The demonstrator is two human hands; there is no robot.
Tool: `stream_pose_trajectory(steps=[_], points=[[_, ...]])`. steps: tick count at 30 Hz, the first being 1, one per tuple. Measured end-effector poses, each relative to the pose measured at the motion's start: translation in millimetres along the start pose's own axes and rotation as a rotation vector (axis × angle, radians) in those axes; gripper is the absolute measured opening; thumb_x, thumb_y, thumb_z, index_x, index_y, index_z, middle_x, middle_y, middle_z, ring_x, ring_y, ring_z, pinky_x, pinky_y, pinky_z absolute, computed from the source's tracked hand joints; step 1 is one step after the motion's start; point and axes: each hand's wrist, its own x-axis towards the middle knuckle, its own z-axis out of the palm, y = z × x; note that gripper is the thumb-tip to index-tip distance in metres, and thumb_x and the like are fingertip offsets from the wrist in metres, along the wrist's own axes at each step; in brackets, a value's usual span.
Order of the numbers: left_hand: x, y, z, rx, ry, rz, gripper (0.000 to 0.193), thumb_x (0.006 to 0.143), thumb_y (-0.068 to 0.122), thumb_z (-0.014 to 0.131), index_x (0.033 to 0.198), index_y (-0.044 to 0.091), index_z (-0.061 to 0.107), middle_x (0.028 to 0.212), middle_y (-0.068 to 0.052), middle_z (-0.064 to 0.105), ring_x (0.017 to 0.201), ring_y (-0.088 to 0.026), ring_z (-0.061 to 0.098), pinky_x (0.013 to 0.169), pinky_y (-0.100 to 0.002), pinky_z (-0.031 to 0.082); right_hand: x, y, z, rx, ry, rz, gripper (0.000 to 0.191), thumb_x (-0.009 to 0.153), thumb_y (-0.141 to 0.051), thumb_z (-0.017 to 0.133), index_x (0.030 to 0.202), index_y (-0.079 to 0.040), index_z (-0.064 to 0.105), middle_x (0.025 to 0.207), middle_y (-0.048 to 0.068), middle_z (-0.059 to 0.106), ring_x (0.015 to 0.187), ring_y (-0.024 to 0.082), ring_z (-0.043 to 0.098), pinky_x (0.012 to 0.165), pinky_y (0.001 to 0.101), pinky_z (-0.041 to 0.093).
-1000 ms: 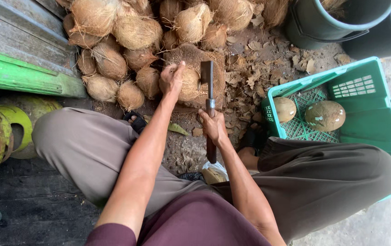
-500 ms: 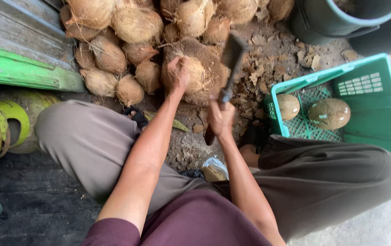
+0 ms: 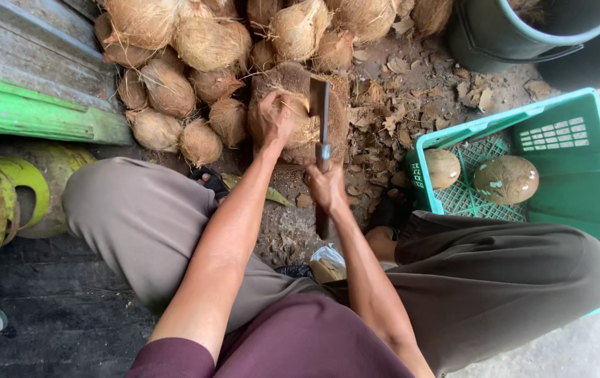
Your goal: The person sits on the ground and uses a machete to chop and trim the fibrous husk off coconuts one at a time, rotating each coconut to cut away the outer husk, then places the trimmed coconuts into a green plastic crate beside them.
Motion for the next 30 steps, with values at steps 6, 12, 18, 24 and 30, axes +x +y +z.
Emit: stream_pose_trajectory(steps=[6, 12, 18, 24, 30], points=[[-6, 0, -6, 0.121, 0.024, 0.008, 0.039, 0.095, 0.044, 0.050, 0.091, 0.013, 0.074, 0.080, -0.006, 0.071, 0.072, -0.022, 0.064, 0.065, -0.042, 0.050, 0, 4, -16, 0.162, 0.125, -0.379, 0.039, 0.100, -0.035, 0.067, 0.073, -0.013, 0.049, 0.056, 0.001, 0.050, 0.043, 0.011, 0.044, 0.037, 0.0280, 0.038], [-5, 8, -8, 0.128, 0.037, -0.068, 0.043, 0.095, 0.053, 0.051, 0.095, 0.013, 0.069, 0.088, -0.007, 0.068, 0.079, -0.022, 0.063, 0.070, -0.041, 0.050, 5, 9, 2, -0.200, 0.064, 0.059, 0.032, 0.094, -0.031, 0.063, 0.068, -0.016, 0.054, 0.053, -0.004, 0.054, 0.041, 0.012, 0.048, 0.035, 0.0322, 0.044], [-11, 2, 0, 0.086, 0.050, -0.080, 0.049, 0.098, 0.057, 0.050, 0.090, 0.012, 0.067, 0.087, -0.009, 0.065, 0.081, -0.023, 0.060, 0.078, -0.041, 0.048, 5, 11, -9, -0.169, 0.294, -0.261, 0.042, 0.102, -0.032, 0.071, 0.073, -0.006, 0.055, 0.060, 0.003, 0.048, 0.053, 0.010, 0.042, 0.045, 0.0310, 0.038], [-11, -12, 8, 0.051, 0.166, 0.172, 0.049, 0.097, 0.057, 0.055, 0.099, 0.011, 0.070, 0.099, -0.010, 0.071, 0.092, -0.027, 0.065, 0.084, -0.043, 0.052, 18, 24, -9, -0.255, 0.098, 0.139, 0.025, 0.094, -0.029, 0.064, 0.074, -0.013, 0.065, 0.055, -0.001, 0.059, 0.043, 0.014, 0.052, 0.039, 0.0336, 0.044], [-18, -13, 0, 0.160, 0.127, 0.128, 0.057, 0.093, 0.059, 0.056, 0.116, 0.010, 0.074, 0.118, -0.013, 0.074, 0.107, -0.030, 0.069, 0.094, -0.045, 0.053, 21, 39, -17, -0.344, 0.108, 0.137, 0.041, 0.095, -0.034, 0.070, 0.065, -0.008, 0.058, 0.052, 0.001, 0.054, 0.041, 0.013, 0.051, 0.040, 0.0330, 0.041]])
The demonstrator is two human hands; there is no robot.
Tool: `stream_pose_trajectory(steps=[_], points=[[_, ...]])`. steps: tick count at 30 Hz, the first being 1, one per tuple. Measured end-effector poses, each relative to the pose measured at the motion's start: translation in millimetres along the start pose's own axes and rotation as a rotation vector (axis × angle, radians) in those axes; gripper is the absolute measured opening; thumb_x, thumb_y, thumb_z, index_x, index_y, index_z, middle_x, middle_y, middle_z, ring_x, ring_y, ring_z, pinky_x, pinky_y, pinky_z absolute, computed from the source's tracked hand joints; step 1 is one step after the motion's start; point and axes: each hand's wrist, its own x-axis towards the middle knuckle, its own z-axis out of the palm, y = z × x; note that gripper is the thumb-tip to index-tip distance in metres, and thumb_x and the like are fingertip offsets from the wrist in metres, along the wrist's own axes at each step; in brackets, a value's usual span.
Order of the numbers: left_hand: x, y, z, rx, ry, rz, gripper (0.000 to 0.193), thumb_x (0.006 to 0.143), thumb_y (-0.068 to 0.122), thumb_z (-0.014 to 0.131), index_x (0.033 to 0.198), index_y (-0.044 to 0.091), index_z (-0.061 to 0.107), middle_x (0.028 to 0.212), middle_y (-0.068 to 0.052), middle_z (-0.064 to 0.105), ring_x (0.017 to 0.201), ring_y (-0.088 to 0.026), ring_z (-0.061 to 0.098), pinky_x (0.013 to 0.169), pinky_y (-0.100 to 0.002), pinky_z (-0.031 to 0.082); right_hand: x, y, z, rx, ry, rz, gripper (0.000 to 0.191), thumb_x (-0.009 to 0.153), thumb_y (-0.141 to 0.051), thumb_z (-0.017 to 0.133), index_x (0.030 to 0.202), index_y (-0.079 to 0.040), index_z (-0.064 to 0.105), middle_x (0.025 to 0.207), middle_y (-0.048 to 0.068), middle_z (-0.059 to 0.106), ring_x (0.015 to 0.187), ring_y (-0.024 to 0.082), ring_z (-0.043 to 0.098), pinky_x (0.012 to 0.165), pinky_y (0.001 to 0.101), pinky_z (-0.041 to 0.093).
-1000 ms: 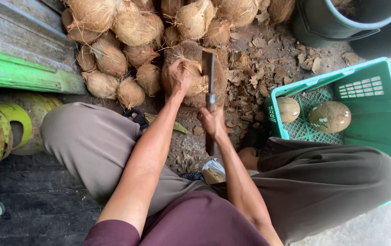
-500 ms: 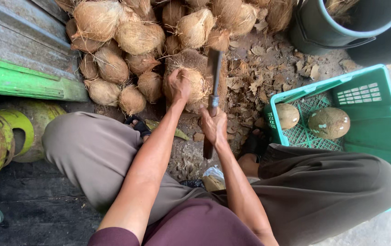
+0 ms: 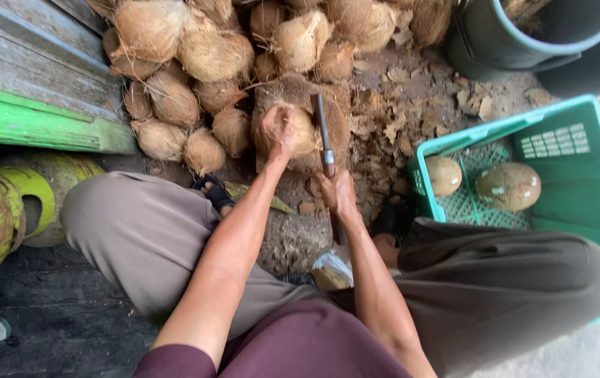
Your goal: The person sits on the ground and uses a machete to chop and trim the fibrous husk off coconuts one at a time, rotating each coconut to cut away the outer husk, then places the trimmed coconuts into a green plastic crate beside them.
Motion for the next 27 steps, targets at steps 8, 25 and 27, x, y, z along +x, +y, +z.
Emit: stream_pose_trajectory(steps=[8, 25, 27], points=[[1, 1, -13, -0.171, -0.136, -0.065, 0.062, 0.092, 0.059, 0.052, 0.121, 0.008, 0.069, 0.113, -0.014, 0.073, 0.103, -0.028, 0.068, 0.093, -0.048, 0.053, -4, 11, -4, 0.200, -0.072, -0.089, 0.038, 0.096, -0.033, 0.070, 0.076, -0.008, 0.050, 0.059, 0.002, 0.054, 0.045, 0.014, 0.047, 0.042, 0.0338, 0.041], [18, 8, 2, 0.042, -0.084, -0.069, 0.060, 0.104, 0.054, 0.035, 0.110, 0.006, 0.069, 0.101, -0.011, 0.063, 0.088, -0.023, 0.058, 0.080, -0.045, 0.047, -27, -19, -28, 0.454, 0.039, -0.420, 0.040, 0.099, -0.031, 0.069, 0.068, -0.009, 0.055, 0.054, 0.003, 0.056, 0.039, 0.011, 0.050, 0.035, 0.0317, 0.046], [16, 7, 7, 0.043, -0.057, -0.059, 0.058, 0.102, 0.054, 0.035, 0.116, 0.007, 0.067, 0.107, -0.011, 0.064, 0.091, -0.023, 0.059, 0.078, -0.044, 0.046, -30, -21, -26, 0.483, 0.089, -0.507, 0.044, 0.102, -0.029, 0.068, 0.065, -0.008, 0.056, 0.052, 0.003, 0.056, 0.038, 0.012, 0.052, 0.037, 0.0309, 0.045]])
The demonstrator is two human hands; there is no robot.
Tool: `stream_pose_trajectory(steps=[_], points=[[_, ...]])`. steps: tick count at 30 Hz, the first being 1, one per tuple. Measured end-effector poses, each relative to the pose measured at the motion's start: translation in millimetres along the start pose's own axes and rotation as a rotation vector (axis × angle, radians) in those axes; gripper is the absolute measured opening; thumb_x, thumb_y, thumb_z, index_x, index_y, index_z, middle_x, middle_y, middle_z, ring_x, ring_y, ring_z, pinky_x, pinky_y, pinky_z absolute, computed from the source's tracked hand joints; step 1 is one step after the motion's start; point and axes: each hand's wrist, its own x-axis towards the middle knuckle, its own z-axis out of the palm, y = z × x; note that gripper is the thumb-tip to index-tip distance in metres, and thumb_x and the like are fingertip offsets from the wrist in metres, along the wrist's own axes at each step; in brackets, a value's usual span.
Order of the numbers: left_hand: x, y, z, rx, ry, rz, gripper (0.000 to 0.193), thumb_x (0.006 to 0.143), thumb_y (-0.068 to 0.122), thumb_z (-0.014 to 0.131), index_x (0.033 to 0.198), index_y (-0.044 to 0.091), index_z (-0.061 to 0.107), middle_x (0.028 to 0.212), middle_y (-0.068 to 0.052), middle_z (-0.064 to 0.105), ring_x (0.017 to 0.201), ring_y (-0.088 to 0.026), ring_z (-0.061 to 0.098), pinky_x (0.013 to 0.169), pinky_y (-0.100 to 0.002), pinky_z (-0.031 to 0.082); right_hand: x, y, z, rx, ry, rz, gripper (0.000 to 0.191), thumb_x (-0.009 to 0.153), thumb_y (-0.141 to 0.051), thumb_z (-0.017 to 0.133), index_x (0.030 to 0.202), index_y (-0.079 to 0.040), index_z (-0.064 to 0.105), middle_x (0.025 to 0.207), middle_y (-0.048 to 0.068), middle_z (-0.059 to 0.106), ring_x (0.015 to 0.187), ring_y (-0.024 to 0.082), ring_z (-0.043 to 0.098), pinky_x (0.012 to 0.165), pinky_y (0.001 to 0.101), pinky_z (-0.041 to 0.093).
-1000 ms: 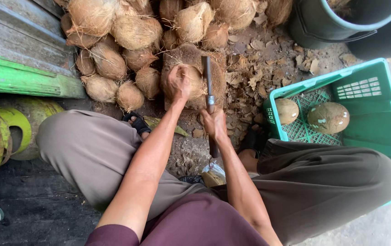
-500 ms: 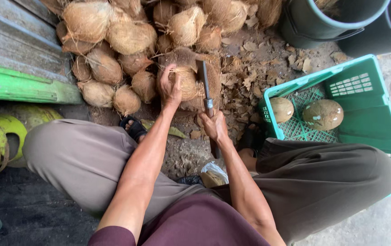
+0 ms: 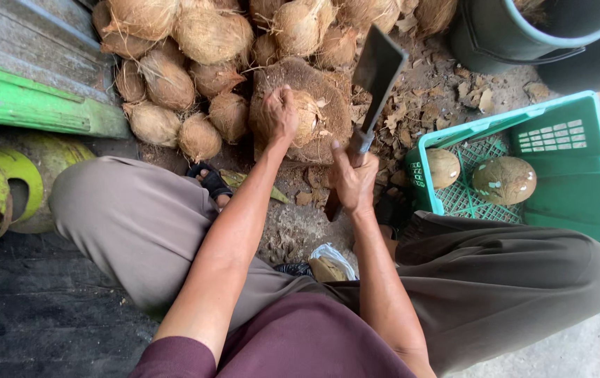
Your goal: The person sits on the ground and uses a machete to chop and trim the fibrous husk off coconuts one at a time, rotating each coconut to cut away the outer husk, then places the trimmed coconuts into a green plastic crate beside them.
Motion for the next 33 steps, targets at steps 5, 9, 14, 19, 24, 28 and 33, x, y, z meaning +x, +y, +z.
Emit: stream_pose_trajectory(steps=[5, 9, 14, 19, 24, 28, 33], points=[[-2, 8, -2, -0.029, -0.126, -0.136, 0.050, 0.098, 0.048, 0.036, 0.109, 0.014, 0.072, 0.112, -0.010, 0.070, 0.097, -0.025, 0.067, 0.085, -0.039, 0.052, 0, 5, 10, -0.158, -0.089, 0.333, 0.033, 0.097, -0.025, 0.069, 0.071, -0.009, 0.057, 0.055, 0.001, 0.055, 0.040, 0.009, 0.048, 0.036, 0.0280, 0.041], [-5, 12, -8, -0.009, -0.101, -0.137, 0.047, 0.095, 0.047, 0.040, 0.103, 0.015, 0.072, 0.113, -0.010, 0.067, 0.098, -0.025, 0.062, 0.081, -0.042, 0.048, 4, 9, 3, 0.044, -0.040, 0.164, 0.029, 0.094, -0.030, 0.070, 0.074, -0.012, 0.060, 0.057, 0.001, 0.057, 0.040, 0.009, 0.048, 0.035, 0.0289, 0.043], [-8, 11, -7, -0.055, -0.090, -0.128, 0.045, 0.096, 0.049, 0.042, 0.101, 0.016, 0.072, 0.108, -0.010, 0.071, 0.095, -0.023, 0.063, 0.083, -0.043, 0.049, -2, 10, 17, -0.027, 0.012, 0.066, 0.034, 0.102, -0.024, 0.068, 0.073, -0.013, 0.056, 0.058, 0.001, 0.054, 0.044, 0.008, 0.048, 0.038, 0.0252, 0.039], [-4, 6, 0, -0.188, -0.077, -0.146, 0.041, 0.097, 0.042, 0.040, 0.093, 0.014, 0.068, 0.111, -0.008, 0.079, 0.091, -0.022, 0.067, 0.077, -0.041, 0.057, 0, 4, 21, -0.318, -0.054, 0.351, 0.031, 0.098, -0.032, 0.067, 0.076, -0.014, 0.057, 0.058, 0.002, 0.058, 0.043, 0.010, 0.052, 0.037, 0.0275, 0.044], [-10, 8, 0, 0.019, 0.074, -0.030, 0.032, 0.099, 0.038, 0.050, 0.102, 0.015, 0.073, 0.114, -0.015, 0.073, 0.097, -0.028, 0.065, 0.082, -0.045, 0.050, 3, 15, 17, -0.112, 0.061, 0.080, 0.041, 0.105, -0.030, 0.064, 0.073, -0.008, 0.051, 0.057, 0.008, 0.052, 0.044, 0.016, 0.045, 0.041, 0.0363, 0.036], [-16, 25, -15, -0.004, 0.005, -0.123, 0.033, 0.097, 0.040, 0.046, 0.100, 0.018, 0.070, 0.111, -0.009, 0.072, 0.094, -0.025, 0.065, 0.078, -0.044, 0.052, 7, 30, 21, -0.572, -0.095, 0.413, 0.031, 0.101, -0.029, 0.060, 0.076, -0.013, 0.052, 0.066, 0.005, 0.061, 0.050, 0.015, 0.052, 0.045, 0.0372, 0.048], [-19, 27, -18, -0.046, -0.078, -0.146, 0.033, 0.097, 0.042, 0.045, 0.098, 0.021, 0.071, 0.107, -0.004, 0.073, 0.088, -0.024, 0.068, 0.073, -0.041, 0.051, 7, 35, 20, -0.507, -0.039, 0.210, 0.034, 0.101, -0.030, 0.063, 0.074, -0.013, 0.051, 0.065, 0.007, 0.060, 0.051, 0.015, 0.052, 0.047, 0.0391, 0.050]])
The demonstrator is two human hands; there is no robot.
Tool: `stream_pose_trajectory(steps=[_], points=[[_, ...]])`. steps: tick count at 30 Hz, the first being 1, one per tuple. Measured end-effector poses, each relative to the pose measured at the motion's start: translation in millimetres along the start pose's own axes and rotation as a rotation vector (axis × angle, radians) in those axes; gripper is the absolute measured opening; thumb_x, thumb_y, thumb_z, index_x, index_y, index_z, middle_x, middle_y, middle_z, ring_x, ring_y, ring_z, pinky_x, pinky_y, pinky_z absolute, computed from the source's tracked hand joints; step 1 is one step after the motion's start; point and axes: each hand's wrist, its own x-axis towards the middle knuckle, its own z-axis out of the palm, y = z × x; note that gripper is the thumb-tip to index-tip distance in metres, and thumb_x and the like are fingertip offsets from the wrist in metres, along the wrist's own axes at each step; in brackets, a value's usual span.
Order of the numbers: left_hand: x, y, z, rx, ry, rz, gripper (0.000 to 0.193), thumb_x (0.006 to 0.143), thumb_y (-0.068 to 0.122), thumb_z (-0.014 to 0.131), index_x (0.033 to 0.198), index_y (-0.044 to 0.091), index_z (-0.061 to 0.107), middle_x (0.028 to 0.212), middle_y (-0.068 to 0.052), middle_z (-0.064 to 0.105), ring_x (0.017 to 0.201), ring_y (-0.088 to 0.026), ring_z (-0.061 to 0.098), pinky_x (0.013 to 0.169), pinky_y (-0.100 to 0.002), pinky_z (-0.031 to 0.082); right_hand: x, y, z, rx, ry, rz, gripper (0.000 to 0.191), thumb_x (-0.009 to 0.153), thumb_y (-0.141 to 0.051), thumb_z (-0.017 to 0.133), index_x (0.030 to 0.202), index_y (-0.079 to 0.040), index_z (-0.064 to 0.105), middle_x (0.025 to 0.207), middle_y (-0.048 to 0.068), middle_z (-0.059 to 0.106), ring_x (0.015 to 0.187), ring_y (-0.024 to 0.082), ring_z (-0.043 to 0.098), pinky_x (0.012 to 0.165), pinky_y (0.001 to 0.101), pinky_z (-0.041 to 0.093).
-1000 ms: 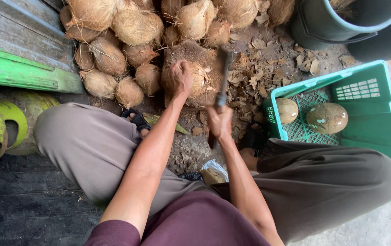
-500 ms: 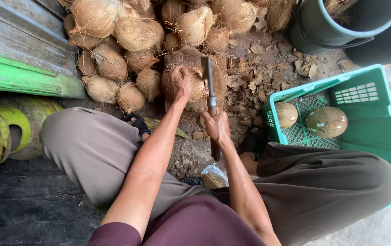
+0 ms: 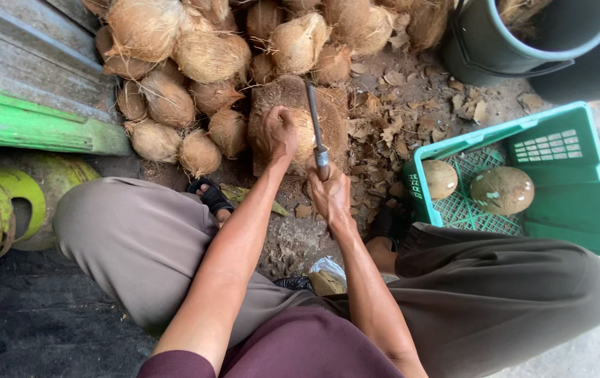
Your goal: The person sits on the ground and uses a machete to chop and trim the fibrous husk off coconuts one at a time, rotating each coconut to cut away the outer husk, then places the trimmed coconuts into a green plastic crate beside them.
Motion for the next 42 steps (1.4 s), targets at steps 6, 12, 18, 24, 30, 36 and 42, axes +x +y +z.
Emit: stream_pose_trajectory(steps=[6, 12, 18, 24, 30, 36, 42], points=[[8, -25, 21, -0.042, 0.134, 0.261, 0.039, 0.103, 0.042, 0.044, 0.096, 0.015, 0.070, 0.101, -0.005, 0.071, 0.091, -0.019, 0.065, 0.083, -0.039, 0.052, 11, 17, -7, -0.201, -0.142, 0.340, 0.036, 0.095, -0.030, 0.073, 0.070, -0.008, 0.058, 0.057, 0.001, 0.057, 0.046, 0.010, 0.054, 0.045, 0.0344, 0.046], [9, -29, -2, -0.165, -0.032, 0.075, 0.046, 0.101, 0.054, 0.042, 0.111, 0.017, 0.069, 0.092, -0.010, 0.068, 0.087, -0.024, 0.064, 0.083, -0.043, 0.052, 6, 37, -4, 0.188, -0.207, 0.293, 0.030, 0.098, -0.028, 0.064, 0.076, -0.012, 0.052, 0.054, -0.003, 0.051, 0.040, 0.012, 0.044, 0.037, 0.0324, 0.040], [9, -34, -19, -0.199, -0.002, -0.028, 0.062, 0.084, 0.069, 0.060, 0.111, 0.014, 0.067, 0.100, -0.006, 0.068, 0.092, -0.023, 0.065, 0.083, -0.047, 0.053, 3, 29, 0, 0.367, -0.240, 0.256, 0.027, 0.095, -0.020, 0.067, 0.075, -0.010, 0.052, 0.054, -0.001, 0.051, 0.039, 0.012, 0.046, 0.037, 0.0306, 0.040], [13, -44, -22, -0.314, -0.120, 0.153, 0.053, 0.091, 0.061, 0.064, 0.115, 0.015, 0.071, 0.088, -0.006, 0.075, 0.086, -0.021, 0.067, 0.095, -0.044, 0.046, -14, 18, -11, 0.323, -0.177, 0.149, 0.030, 0.095, -0.021, 0.068, 0.073, -0.010, 0.052, 0.056, -0.002, 0.049, 0.043, 0.009, 0.041, 0.037, 0.0293, 0.034], [21, -26, -8, -0.182, -0.056, -0.001, 0.045, 0.103, 0.050, 0.048, 0.089, 0.011, 0.065, 0.086, -0.002, 0.064, 0.080, -0.018, 0.062, 0.075, -0.039, 0.051, -14, -9, -30, 0.338, -0.152, 0.087, 0.039, 0.096, -0.028, 0.068, 0.066, -0.013, 0.049, 0.052, 0.000, 0.054, 0.037, 0.010, 0.047, 0.034, 0.0290, 0.043], [19, -10, 12, -0.163, -0.031, -0.097, 0.035, 0.102, 0.036, 0.041, 0.090, 0.013, 0.064, 0.093, -0.005, 0.065, 0.076, -0.017, 0.061, 0.067, -0.037, 0.050, -18, -17, -25, 0.373, 0.024, -0.082, 0.042, 0.099, -0.029, 0.068, 0.066, -0.010, 0.051, 0.052, 0.001, 0.053, 0.037, 0.010, 0.047, 0.033, 0.0281, 0.041], [19, 2, 13, -0.129, 0.043, -0.130, 0.026, 0.097, 0.033, 0.047, 0.084, 0.017, 0.064, 0.093, -0.002, 0.065, 0.070, -0.015, 0.058, 0.061, -0.035, 0.047, -19, -21, -24, 0.529, -0.129, 0.204, 0.031, 0.097, -0.024, 0.069, 0.072, -0.013, 0.054, 0.055, -0.001, 0.052, 0.038, 0.008, 0.046, 0.035, 0.0279, 0.040]])
